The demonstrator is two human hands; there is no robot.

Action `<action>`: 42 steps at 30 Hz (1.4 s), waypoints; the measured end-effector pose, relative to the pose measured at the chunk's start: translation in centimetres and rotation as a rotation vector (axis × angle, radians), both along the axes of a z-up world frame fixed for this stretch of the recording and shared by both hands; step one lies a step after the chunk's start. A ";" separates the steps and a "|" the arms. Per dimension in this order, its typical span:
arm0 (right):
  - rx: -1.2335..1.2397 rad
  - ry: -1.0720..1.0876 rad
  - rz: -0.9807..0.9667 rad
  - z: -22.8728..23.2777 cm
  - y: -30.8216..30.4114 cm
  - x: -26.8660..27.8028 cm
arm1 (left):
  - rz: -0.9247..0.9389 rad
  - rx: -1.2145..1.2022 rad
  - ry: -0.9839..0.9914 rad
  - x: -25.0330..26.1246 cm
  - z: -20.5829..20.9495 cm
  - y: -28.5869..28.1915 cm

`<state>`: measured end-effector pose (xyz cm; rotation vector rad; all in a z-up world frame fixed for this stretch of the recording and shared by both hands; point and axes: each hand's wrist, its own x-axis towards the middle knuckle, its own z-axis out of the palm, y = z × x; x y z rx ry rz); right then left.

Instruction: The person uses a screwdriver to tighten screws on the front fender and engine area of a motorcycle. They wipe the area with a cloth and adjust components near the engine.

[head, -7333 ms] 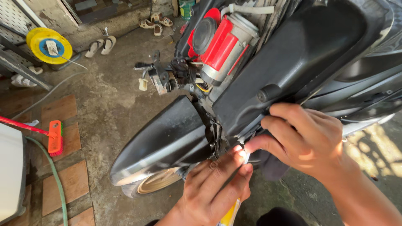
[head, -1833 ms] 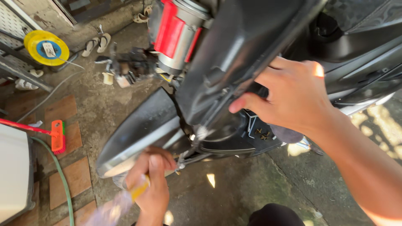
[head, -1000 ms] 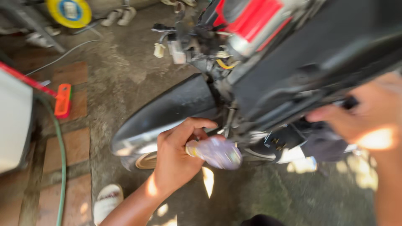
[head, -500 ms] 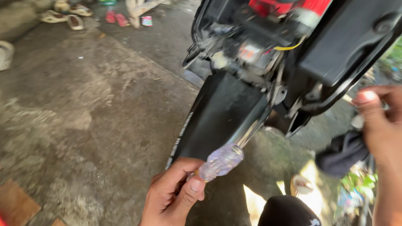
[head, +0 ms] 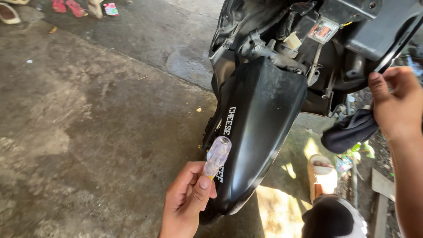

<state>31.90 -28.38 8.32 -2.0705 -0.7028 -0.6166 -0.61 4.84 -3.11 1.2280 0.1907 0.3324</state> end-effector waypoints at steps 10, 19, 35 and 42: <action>-0.029 0.094 -0.063 -3.4 0.9 1.0 | -0.071 -0.120 -0.032 3.1 0.1 -0.2; 0.014 -0.044 -0.154 -4.6 1.4 2.0 | 0.028 -0.164 0.107 4.7 -0.6 -3.1; -0.025 -0.292 -0.149 1.5 2.5 -7.7 | 0.107 0.101 -0.151 3.3 -2.4 -5.3; -0.066 0.127 0.269 2.0 6.5 -10.7 | 0.124 0.073 -0.022 4.2 2.0 -7.4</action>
